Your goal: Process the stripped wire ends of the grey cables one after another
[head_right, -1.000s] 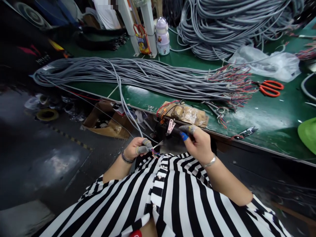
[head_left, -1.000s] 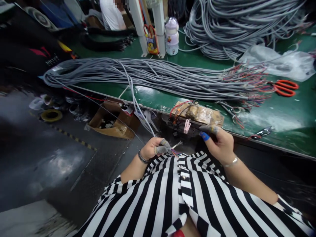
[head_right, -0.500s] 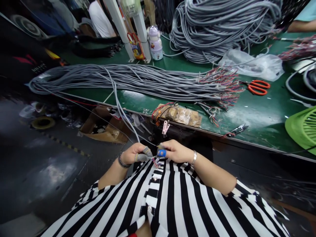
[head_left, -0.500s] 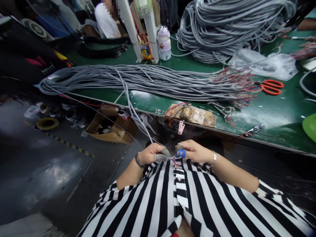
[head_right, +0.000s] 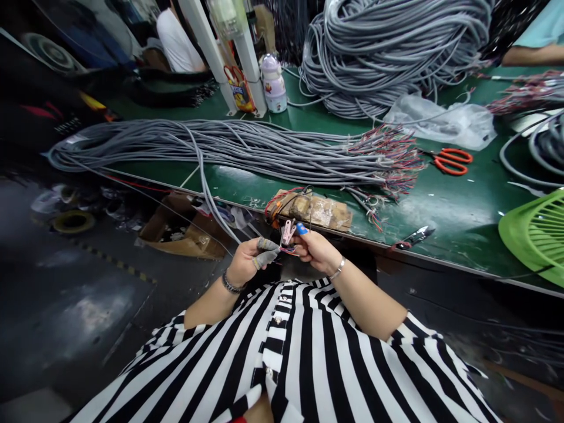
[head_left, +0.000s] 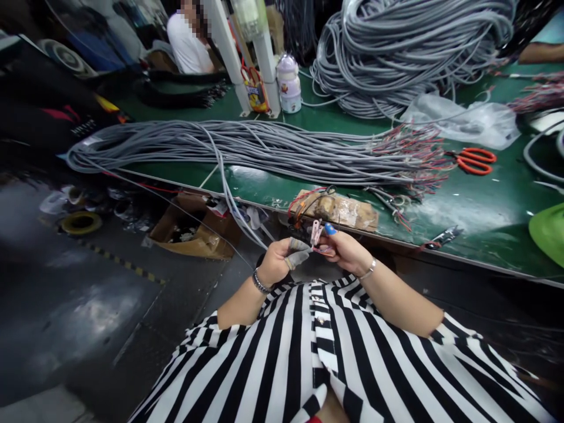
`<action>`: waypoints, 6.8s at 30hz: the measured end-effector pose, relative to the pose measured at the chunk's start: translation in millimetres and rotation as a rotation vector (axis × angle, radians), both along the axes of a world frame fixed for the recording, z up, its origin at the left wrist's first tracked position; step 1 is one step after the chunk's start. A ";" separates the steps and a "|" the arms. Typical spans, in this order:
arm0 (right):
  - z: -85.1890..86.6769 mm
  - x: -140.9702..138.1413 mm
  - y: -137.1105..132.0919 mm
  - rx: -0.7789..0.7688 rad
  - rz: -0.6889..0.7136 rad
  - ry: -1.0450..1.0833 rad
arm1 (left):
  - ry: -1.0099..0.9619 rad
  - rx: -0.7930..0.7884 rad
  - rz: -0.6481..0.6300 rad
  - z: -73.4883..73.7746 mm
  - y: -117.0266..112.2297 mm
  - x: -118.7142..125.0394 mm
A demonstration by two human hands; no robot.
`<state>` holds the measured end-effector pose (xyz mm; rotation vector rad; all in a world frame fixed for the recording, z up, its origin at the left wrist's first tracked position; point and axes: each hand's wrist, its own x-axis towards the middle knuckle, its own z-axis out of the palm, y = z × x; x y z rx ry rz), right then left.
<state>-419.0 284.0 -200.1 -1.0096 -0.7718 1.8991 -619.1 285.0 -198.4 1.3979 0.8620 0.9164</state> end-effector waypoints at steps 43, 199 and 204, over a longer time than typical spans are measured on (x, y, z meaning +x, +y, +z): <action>-10.4 -33.7 14.0 0.031 -0.260 0.211 | 0.050 -0.125 0.029 -7.7 4.9 2.8; -28.4 9.0 -18.4 0.084 0.011 0.106 | 0.624 0.752 0.092 52.5 115.9 -1.4; -26.9 10.4 -22.4 0.074 -0.022 0.088 | 1.043 0.982 -0.025 71.5 178.2 55.7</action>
